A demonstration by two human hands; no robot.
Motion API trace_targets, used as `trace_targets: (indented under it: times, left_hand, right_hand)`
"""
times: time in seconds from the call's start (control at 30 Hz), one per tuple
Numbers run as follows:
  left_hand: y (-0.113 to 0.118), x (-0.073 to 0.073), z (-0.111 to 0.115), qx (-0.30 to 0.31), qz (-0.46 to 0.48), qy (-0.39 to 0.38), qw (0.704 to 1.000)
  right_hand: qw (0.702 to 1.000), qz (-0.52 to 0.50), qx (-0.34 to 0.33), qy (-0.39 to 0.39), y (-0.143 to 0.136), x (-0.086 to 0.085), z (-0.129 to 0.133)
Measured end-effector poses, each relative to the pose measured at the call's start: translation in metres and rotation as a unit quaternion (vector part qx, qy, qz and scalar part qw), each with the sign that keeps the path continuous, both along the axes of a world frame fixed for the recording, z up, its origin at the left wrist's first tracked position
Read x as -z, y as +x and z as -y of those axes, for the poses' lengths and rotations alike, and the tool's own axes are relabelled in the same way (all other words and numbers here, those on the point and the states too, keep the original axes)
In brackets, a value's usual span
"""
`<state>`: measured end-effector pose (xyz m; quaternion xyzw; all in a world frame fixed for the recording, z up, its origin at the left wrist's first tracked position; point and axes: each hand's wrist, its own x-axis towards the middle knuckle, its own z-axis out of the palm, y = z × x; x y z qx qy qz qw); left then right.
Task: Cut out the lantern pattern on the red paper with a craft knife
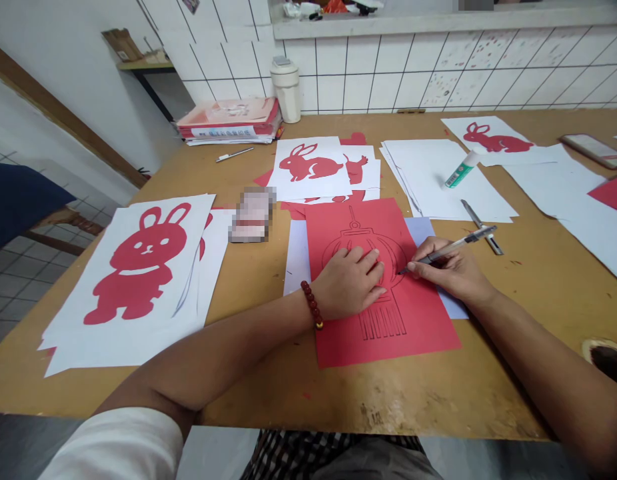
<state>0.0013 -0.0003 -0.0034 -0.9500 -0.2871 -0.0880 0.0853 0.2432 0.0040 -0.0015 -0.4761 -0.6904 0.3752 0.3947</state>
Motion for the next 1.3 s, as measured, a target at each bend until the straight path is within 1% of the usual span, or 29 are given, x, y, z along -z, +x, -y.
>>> trace_targets:
  times: [0.17, 0.6, 0.83, 1.3]
  left_hand:
    - [0.0002, -0.0009, -0.0006, 0.002, -0.001, 0.000, 1.000]
    - [0.0004, -0.0016, -0.0002, 0.000, -0.002, -0.001, 1.000]
    - [-0.0003, -0.0007, -0.0004, 0.001, -0.002, -0.001, 1.000]
    - [0.0000, -0.0009, -0.0002, 0.002, 0.000, -0.006, 1.000]
  right_hand:
    - [1.000, 0.012, 0.002, 0.000, -0.0010, -0.0014, 0.0002]
    - [1.000, -0.002, -0.002, -0.003, -0.0010, -0.0015, 0.0010]
    - [1.000, -0.002, -0.010, -0.008, -0.0024, -0.0043, 0.0014]
    - [0.999, 0.002, -0.019, -0.026, -0.0017, -0.0043, 0.0020]
